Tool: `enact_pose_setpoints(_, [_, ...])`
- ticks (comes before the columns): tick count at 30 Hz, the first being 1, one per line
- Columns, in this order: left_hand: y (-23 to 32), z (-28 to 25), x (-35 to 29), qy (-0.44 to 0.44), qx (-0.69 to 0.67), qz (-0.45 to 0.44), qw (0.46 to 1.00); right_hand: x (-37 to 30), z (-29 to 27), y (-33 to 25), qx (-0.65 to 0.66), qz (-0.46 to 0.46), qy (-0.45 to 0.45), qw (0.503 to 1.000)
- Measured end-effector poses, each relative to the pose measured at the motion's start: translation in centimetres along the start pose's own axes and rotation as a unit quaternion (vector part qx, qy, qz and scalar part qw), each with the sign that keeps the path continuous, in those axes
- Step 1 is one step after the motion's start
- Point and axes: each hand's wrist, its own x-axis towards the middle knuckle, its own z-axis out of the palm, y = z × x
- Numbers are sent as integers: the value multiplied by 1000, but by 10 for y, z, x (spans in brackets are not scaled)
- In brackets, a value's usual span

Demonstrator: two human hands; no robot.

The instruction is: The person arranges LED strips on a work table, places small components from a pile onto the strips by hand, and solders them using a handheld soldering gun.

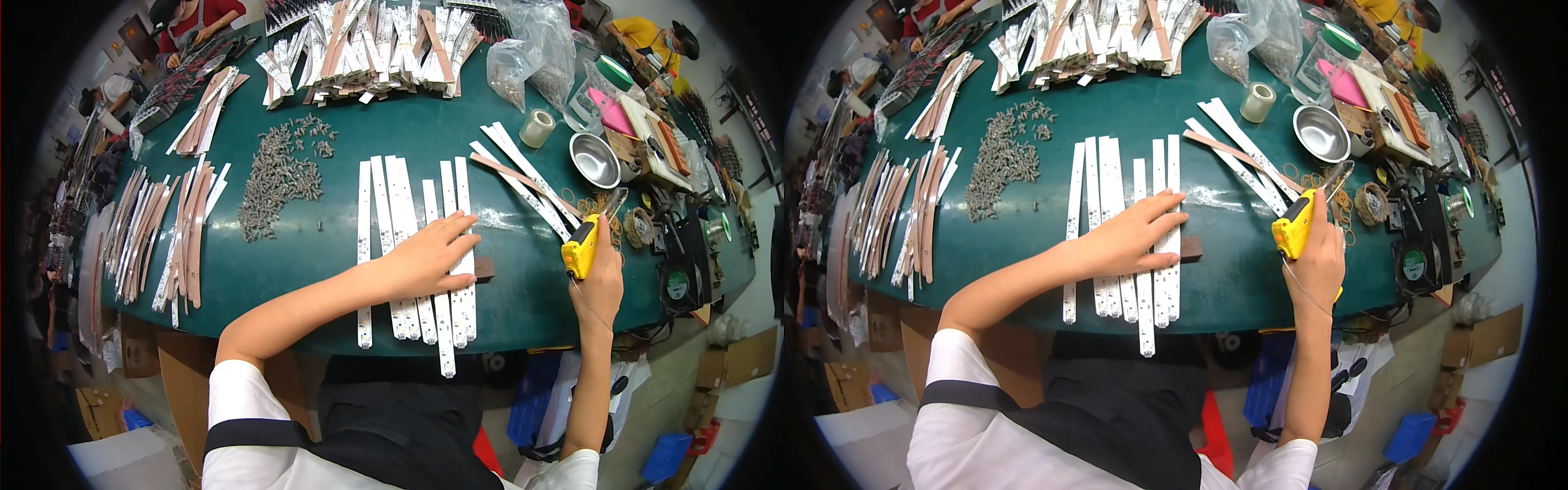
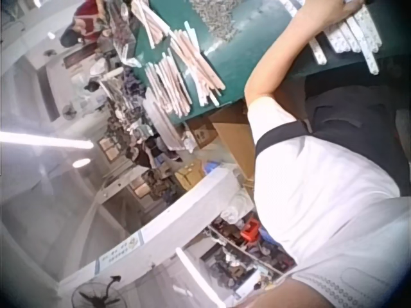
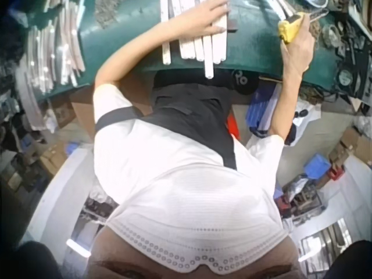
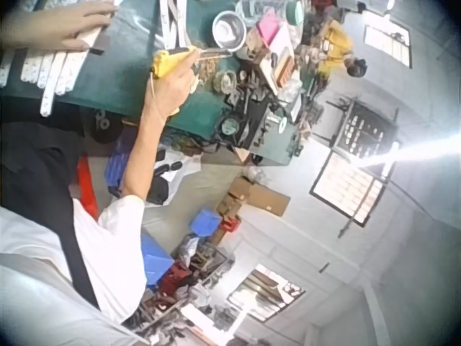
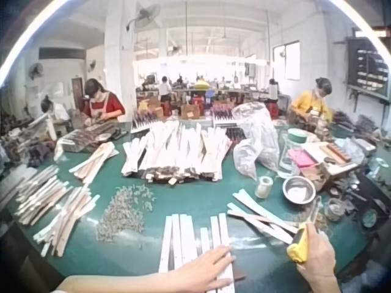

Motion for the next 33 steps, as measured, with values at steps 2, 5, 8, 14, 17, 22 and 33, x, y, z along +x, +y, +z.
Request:
enact_pose_setpoints(2, [-3, 1, 1, 3, -12, -9, 1000, -6, 0, 1, -11, 28, -8, 1000])
enact_pose_setpoints(5, [-5, 0, 3, 18, 7, 5, 1000, -14, 2, -4, -1, 13, -41, 999])
enact_pose_setpoints(8, [-5, -8, 4, 25, 17, 6, 1000, -18, -15, -17, 57, 33, -52, 996])
enact_pose_setpoints(14, [-33, -9, 1, 41, 122, -59, 990, -2, -87, -29, 92, 2, -19, 996])
enact_pose_setpoints(17, [-47, -11, 3, 54, 108, -70, 990, 1, -108, -38, 124, 48, 12, 991])
enact_pose_setpoints(22, [-63, -20, 19, 26, -3, -50, 998, -19, -118, -59, 254, 106, -1, 961])
enact_pose_setpoints(33, [-20, -25, -16, 35, 126, -34, 991, -89, -26, -93, 875, 238, 47, 419])
